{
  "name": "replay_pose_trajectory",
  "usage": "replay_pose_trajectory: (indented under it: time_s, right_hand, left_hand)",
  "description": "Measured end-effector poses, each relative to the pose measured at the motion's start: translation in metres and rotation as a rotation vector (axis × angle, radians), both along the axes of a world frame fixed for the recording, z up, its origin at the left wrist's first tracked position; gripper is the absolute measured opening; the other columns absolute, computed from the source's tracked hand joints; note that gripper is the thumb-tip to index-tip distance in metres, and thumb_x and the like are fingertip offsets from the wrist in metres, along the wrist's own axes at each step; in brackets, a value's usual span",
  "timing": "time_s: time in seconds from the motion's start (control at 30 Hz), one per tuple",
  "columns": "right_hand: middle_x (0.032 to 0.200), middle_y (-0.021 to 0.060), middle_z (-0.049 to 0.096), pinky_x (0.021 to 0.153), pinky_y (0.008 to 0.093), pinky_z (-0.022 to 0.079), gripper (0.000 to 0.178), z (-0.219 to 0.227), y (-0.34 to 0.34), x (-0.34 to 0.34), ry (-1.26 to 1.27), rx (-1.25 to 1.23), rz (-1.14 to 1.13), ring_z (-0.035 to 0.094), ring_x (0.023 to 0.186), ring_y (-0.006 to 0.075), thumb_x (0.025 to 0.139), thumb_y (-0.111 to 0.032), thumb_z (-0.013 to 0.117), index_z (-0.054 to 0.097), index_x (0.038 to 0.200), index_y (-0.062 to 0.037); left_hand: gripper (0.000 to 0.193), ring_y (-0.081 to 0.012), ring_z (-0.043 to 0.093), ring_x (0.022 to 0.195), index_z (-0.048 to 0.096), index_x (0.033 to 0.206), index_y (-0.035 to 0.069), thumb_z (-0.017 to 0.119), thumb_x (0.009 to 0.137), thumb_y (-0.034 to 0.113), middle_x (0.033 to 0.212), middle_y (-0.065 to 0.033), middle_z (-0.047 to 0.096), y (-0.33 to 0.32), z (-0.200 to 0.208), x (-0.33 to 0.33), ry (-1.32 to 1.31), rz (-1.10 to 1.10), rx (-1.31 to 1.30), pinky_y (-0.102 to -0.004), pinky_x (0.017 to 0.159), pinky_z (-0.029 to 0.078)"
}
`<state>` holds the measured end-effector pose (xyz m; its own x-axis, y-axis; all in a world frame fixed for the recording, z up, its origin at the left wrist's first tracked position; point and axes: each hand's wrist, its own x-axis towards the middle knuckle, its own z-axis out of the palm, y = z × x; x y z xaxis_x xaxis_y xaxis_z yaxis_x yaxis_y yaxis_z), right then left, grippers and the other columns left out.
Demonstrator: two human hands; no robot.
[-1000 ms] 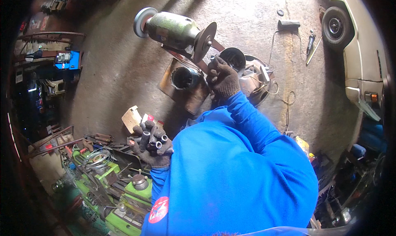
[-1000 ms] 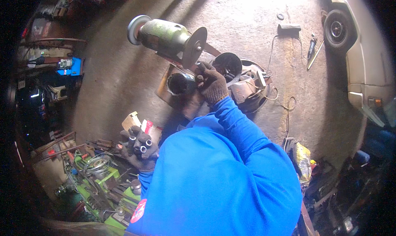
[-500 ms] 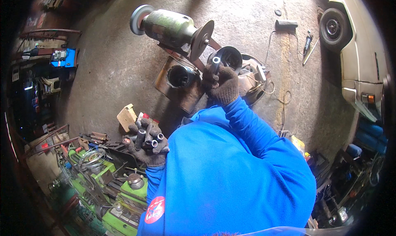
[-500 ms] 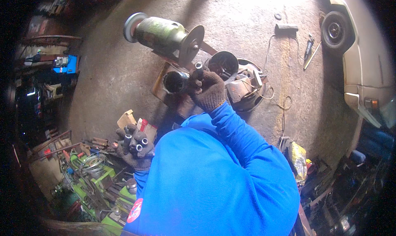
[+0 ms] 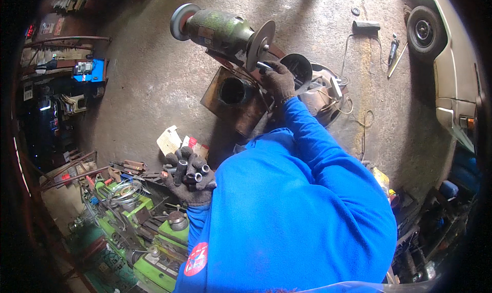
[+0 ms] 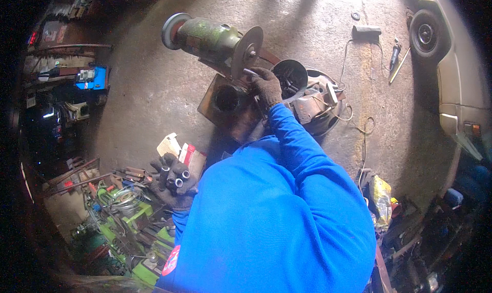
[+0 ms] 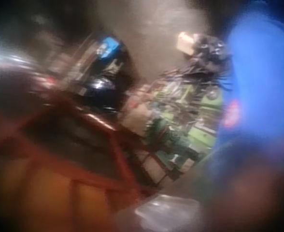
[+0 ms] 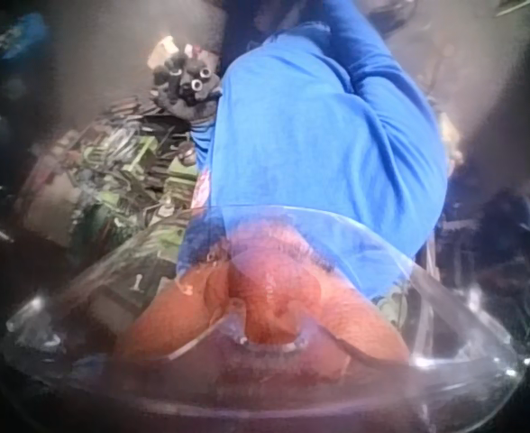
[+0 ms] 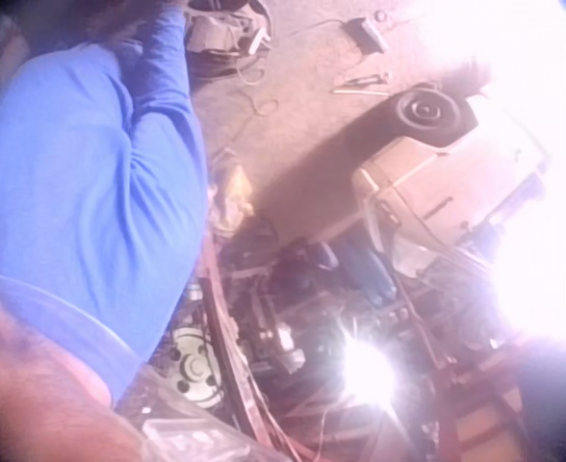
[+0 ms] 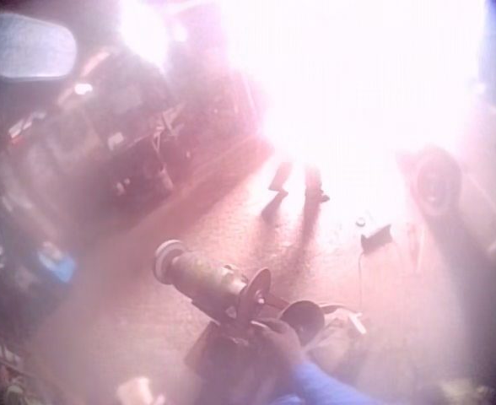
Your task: The person uses a bench grinder to deburr and smooth the edges of small cylindrical metal parts. They hold each part with gloved hands, press it against the spinning wheel, and rotate it to treat multiple sides. The person repeats this process for several parts in succession.
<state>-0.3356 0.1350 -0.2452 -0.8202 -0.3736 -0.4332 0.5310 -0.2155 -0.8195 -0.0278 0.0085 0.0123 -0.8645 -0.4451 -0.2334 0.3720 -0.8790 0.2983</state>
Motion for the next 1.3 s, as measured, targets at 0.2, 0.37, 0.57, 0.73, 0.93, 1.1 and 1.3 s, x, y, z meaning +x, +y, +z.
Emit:
replay_pose_trajectory:
  time_s: [0.2, 0.37, 0.57, 0.73, 0.93, 1.1, 1.3]
  right_hand:
    - [0.114, 0.0091, 0.081, 0.074, 0.0305, 0.061, 0.039, -0.037, -0.01, -0.006, -0.01, -0.03, -0.023, 0.075, 0.088, 0.0159, 0.099, -0.008, 0.071, 0.075, 0.137, -0.0035]
    - [0.112, 0.0105, 0.083, 0.068, 0.0327, 0.061, 0.035, -0.034, -0.012, -0.007, -0.057, -0.057, -0.046, 0.076, 0.086, 0.017, 0.099, -0.008, 0.073, 0.079, 0.133, -0.0039]
    - [0.098, 0.0105, 0.082, 0.064, 0.0333, 0.06, 0.028, -0.04, -0.017, -0.008, -0.042, 0.008, -0.056, 0.075, 0.076, 0.0177, 0.104, -0.017, 0.075, 0.08, 0.126, -0.0013]
    - [0.093, 0.0104, 0.082, 0.065, 0.0343, 0.06, 0.028, -0.051, -0.028, -0.012, -0.176, -0.063, -0.126, 0.075, 0.074, 0.0172, 0.105, -0.022, 0.075, 0.082, 0.121, -0.0008]
    - [0.098, 0.0104, 0.083, 0.071, 0.0326, 0.059, 0.027, -0.091, -0.02, -0.012, 0.425, 0.378, 0.021, 0.075, 0.081, 0.0177, 0.1, -0.021, 0.076, 0.082, 0.119, -0.0019]
    - [0.101, 0.0083, 0.081, 0.077, 0.0304, 0.06, 0.029, -0.042, -0.028, -0.006, -0.077, 0.038, -0.093, 0.075, 0.087, 0.0171, 0.102, -0.016, 0.078, 0.08, 0.125, -0.0009]
    - [0.108, 0.0096, 0.081, 0.082, 0.0299, 0.062, 0.033, -0.046, -0.024, -0.005, 0.009, 0.014, -0.109, 0.076, 0.092, 0.017, 0.101, -0.013, 0.082, 0.078, 0.132, -0.0013]
  left_hand:
    - [0.073, -0.0155, 0.059, 0.087, 0.059, 0.154, 0.008, 0.062, 0.107, 0.064, 0.105, -0.0075, 0.065, 0.002, -0.004, 0.003, -0.017, 0.028, -0.021, -0.0338, 0.063, 0.052]
    - [0.071, -0.016, 0.058, 0.078, 0.059, 0.153, 0.008, 0.058, 0.11, 0.065, 0.1, -0.0069, 0.063, -0.01, -0.017, 0.019, -0.021, -0.027, 0.005, -0.033, 0.063, 0.051]
    - [0.069, -0.0158, 0.058, 0.082, 0.06, 0.152, 0.009, 0.058, 0.11, 0.063, 0.102, -0.0083, 0.064, -0.009, -0.013, 0.016, -0.004, -0.056, 0.004, -0.0331, 0.063, 0.051]
    - [0.068, -0.0154, 0.057, 0.085, 0.061, 0.152, 0.008, 0.06, 0.11, 0.061, 0.105, -0.009, 0.064, 0.01, 0.004, -0.004, -0.035, 0.091, -0.044, -0.0339, 0.063, 0.052]
    - [0.068, -0.0164, 0.059, 0.09, 0.064, 0.147, 0.006, 0.062, 0.109, 0.061, 0.117, -0.011, 0.069, -0.01, -0.014, 0.013, -0.025, -0.054, -0.015, -0.0335, 0.061, 0.053]
    - [0.078, -0.018, 0.06, 0.083, 0.059, 0.148, -0.002, 0.064, 0.107, 0.065, 0.1, -0.0101, 0.065, 0.004, -0.005, 0.006, -0.128, 0.144, 0.025, -0.0332, 0.062, 0.053]
    - [0.059, -0.0259, 0.066, 0.098, 0.067, 0.148, 0.019, 0.065, 0.106, 0.06, 0.14, -0.0146, 0.067, -0.016, -0.024, 0.025, -0.042, -0.096, 0.03, -0.0356, 0.055, 0.059]
